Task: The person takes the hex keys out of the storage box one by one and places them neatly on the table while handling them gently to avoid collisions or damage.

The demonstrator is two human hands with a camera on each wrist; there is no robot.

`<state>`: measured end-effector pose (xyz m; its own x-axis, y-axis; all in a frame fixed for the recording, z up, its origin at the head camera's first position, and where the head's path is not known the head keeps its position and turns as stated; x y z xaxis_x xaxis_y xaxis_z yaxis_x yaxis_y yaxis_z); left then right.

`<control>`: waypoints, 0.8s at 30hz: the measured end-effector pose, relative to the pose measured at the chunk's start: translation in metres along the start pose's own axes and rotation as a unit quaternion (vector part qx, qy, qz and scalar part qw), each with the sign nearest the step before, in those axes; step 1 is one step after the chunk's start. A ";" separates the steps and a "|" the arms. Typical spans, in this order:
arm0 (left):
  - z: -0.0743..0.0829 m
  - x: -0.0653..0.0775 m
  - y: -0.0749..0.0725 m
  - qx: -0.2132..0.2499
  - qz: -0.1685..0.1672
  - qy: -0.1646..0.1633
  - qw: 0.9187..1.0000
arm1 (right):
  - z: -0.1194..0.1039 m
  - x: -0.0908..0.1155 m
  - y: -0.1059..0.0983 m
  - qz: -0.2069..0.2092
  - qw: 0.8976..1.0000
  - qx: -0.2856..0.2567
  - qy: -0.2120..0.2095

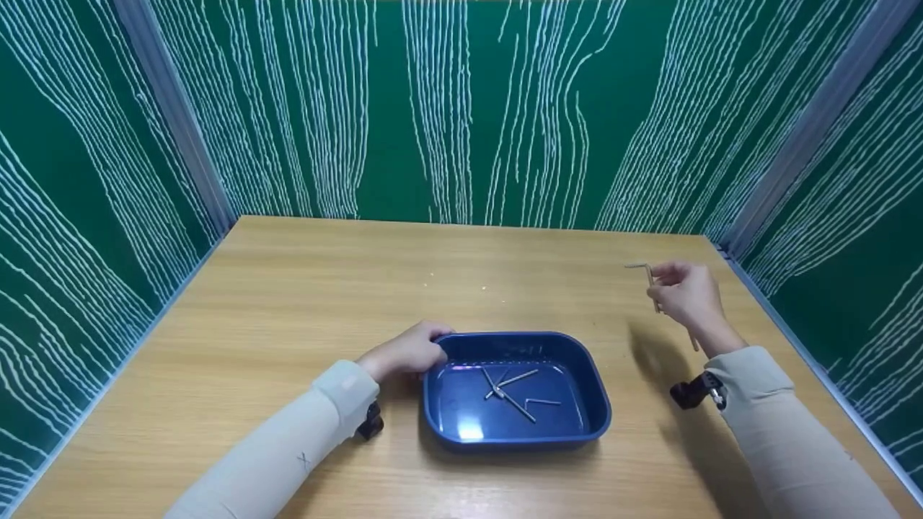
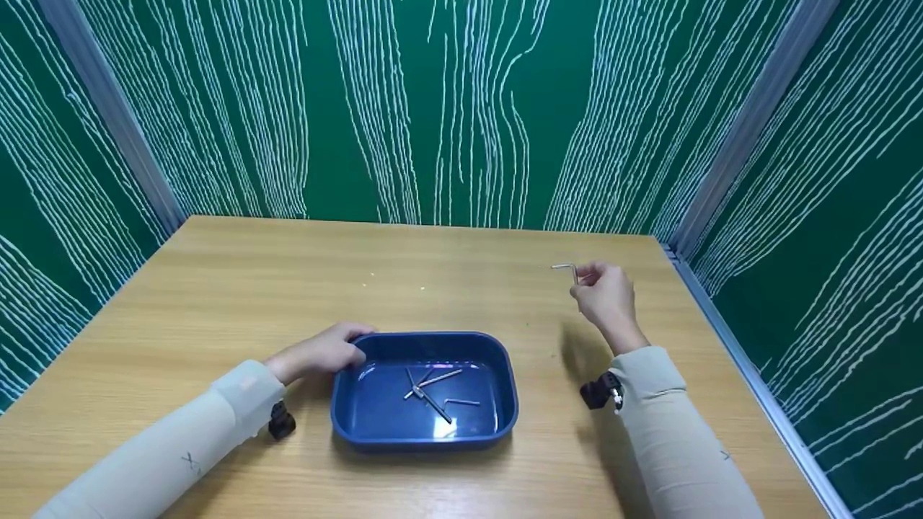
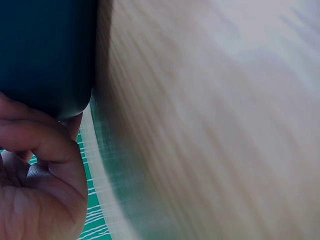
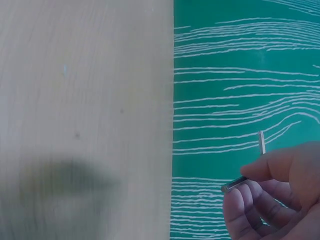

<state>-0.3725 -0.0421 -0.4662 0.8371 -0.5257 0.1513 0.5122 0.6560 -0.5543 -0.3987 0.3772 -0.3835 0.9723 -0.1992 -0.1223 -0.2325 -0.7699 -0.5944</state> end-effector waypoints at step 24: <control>-0.001 0.000 0.000 0.000 -0.008 0.001 1.000 | 0.046 -0.006 -0.009 0.000 0.998 0.051 0.027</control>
<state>-0.3727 -0.0422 -0.4670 0.8285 -0.5373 0.1579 0.5251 0.6472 -0.5526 -0.4015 0.4130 -0.4137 0.9690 -0.2336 -0.0806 -0.2260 -0.7054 -0.6719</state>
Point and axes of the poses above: each hand's wrist, its own x-axis away from the middle knuckle, its own y-axis out of the palm, z = x × y, the point moved 8 cm from there along -x, towards the middle knuckle, and after that the axes turned 3 degrees about -x, right-handed, at the moved point
